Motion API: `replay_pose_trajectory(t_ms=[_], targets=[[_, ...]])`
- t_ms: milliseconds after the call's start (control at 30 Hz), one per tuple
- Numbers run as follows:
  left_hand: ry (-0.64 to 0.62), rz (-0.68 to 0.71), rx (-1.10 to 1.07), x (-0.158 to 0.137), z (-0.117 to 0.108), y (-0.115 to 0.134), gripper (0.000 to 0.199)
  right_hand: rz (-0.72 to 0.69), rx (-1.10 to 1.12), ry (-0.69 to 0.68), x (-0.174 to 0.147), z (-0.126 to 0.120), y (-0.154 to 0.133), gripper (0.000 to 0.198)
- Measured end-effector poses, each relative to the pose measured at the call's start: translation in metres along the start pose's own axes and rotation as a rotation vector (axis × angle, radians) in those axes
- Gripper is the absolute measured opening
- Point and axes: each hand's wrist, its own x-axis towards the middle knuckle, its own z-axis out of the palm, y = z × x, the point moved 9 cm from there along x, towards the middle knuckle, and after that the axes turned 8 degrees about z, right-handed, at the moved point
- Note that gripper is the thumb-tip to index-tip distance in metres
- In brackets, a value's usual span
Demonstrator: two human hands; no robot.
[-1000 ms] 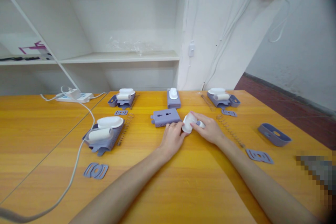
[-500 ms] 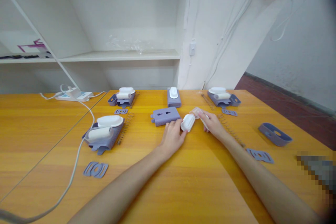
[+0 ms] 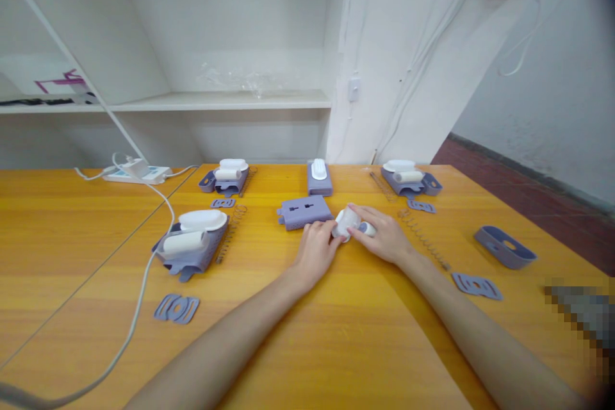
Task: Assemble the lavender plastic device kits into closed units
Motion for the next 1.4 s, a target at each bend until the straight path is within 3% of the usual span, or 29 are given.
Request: replay_pose_trajectory(t_ms=[367, 1400], targets=[[-0.002, -0.021, -0.02, 0.0, -0.002, 0.0, 0.022, -0.031, -0.11, 0.073, -0.004, -0.003, -0.006, 0.052], [0.024, -0.085, -0.109, 0.002, -0.005, -0.007, 0.024, -0.102, -0.109, 0.053, -0.007, -0.003, -0.017, 0.053]])
